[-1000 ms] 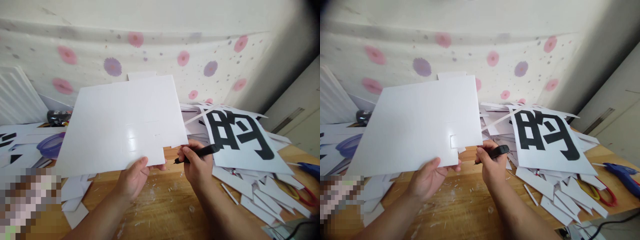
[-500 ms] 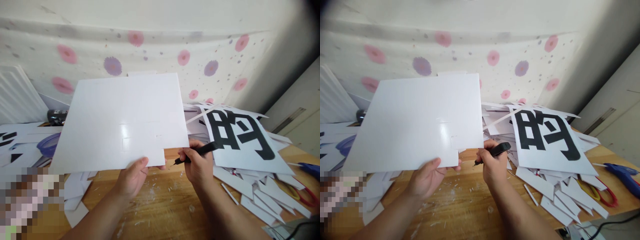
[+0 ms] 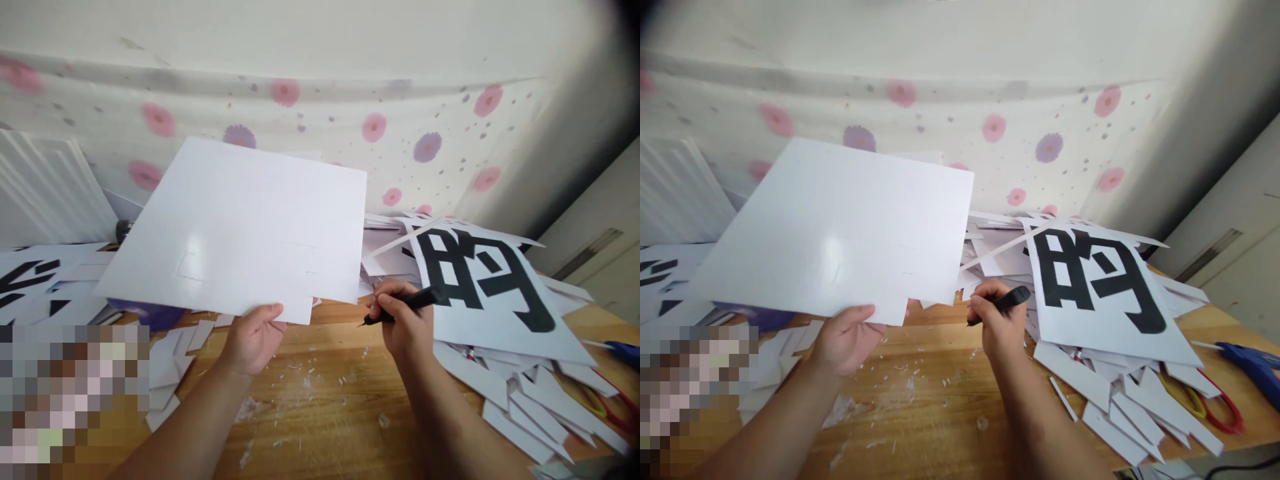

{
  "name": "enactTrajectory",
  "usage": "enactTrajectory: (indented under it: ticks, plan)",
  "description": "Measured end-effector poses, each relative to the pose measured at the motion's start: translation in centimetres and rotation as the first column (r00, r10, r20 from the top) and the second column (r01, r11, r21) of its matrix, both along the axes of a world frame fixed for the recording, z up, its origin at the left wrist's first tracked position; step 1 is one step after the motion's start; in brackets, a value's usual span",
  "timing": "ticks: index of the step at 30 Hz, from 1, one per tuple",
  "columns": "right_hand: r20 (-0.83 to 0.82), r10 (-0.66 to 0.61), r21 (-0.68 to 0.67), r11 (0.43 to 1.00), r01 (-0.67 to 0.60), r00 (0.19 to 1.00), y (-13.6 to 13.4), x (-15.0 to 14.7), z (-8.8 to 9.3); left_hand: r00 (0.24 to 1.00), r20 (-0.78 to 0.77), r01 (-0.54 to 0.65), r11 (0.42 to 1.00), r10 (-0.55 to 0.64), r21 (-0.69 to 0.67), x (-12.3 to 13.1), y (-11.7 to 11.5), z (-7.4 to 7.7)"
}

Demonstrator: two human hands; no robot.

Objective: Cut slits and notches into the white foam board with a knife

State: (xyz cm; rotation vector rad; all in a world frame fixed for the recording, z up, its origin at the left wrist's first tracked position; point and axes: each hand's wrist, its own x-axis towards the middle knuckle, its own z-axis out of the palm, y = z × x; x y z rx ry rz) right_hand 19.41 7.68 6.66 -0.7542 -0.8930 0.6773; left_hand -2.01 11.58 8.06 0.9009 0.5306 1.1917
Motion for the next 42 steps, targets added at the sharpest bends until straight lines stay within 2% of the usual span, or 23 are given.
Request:
enactTrajectory:
  ticks: [3,7,9,11,14,17,19,21,23,26,29,31,35,42]
  plan:
    - [0.12,-0.119,0.011,0.993,0.118,0.986,0.2,1.6,0.2,0.992,-0.02,-0.122,0.991,0.121,-0.051,-1.0,0.5,0.4]
    - [0.192,-0.383,0.172,0.92,0.353,0.904,-0.3,2.5,0.6,0.97,-0.028,-0.241,0.969,0.24,-0.051,-3.0,1.1,0.5]
    - [0.198,-0.398,0.167,0.914,0.369,0.896,-0.7,2.2,0.7,0.951,-0.017,-0.31,0.951,0.309,-0.016,-3.8,1.5,0.3]
    - [0.181,-0.314,0.142,0.946,0.291,0.932,-0.8,1.7,0.5,0.924,-0.01,-0.383,0.924,0.383,0.006,-4.4,2.0,-0.1]
    - [0.081,-0.044,0.129,0.991,0.033,0.996,-0.6,0.6,-0.1,0.898,-0.025,-0.439,0.899,0.438,-0.009,-4.5,2.6,-0.9]
    - [0.001,0.199,0.076,0.977,-0.199,0.98,-0.5,-0.8,-0.4,0.905,-0.038,-0.426,0.904,0.425,-0.032,-4.1,2.6,-1.7]
    - [-0.008,0.278,0.039,0.96,-0.277,0.961,-0.5,-1.8,-0.6,0.914,-0.036,-0.405,0.913,0.404,-0.039,-3.8,2.3,-2.1]
    - [0.031,0.292,0.052,0.955,-0.293,0.956,-0.6,-2.6,-0.8,0.925,-0.048,-0.379,0.924,0.378,-0.039,-3.5,1.9,-2.3]
    - [0.121,0.212,0.116,0.967,-0.226,0.97,-0.8,-3.1,-1.2,0.937,-0.062,-0.346,0.938,0.343,-0.041,-3.3,1.4,-2.3]
    - [0.266,-0.038,0.235,0.972,-0.027,0.963,-1.3,-3.3,-1.8,0.951,-0.048,-0.309,0.949,0.306,-0.065,-3.1,0.9,-2.1]
    - [0.393,-0.231,0.317,0.943,0.105,0.89,-1.9,-3.0,-1.9,0.958,-0.035,-0.288,0.953,0.286,-0.095,-2.9,0.6,-2.0]
    - [0.501,-0.319,0.357,0.923,0.143,0.805,-2.2,-2.6,-1.8,0.964,-0.038,-0.265,0.958,0.263,-0.111,-2.8,0.4,-1.9]
    - [0.647,-0.384,0.388,0.909,0.149,0.659,-2.6,-2.1,-1.5,0.969,-0.038,-0.246,0.959,0.243,-0.14,-2.7,0.2,-1.8]
    - [0.689,-0.406,0.437,0.894,0.104,0.6,-3.1,-2.6,-0.6,0.972,-0.017,-0.235,0.961,0.235,-0.147,-2.8,0.3,-1.9]
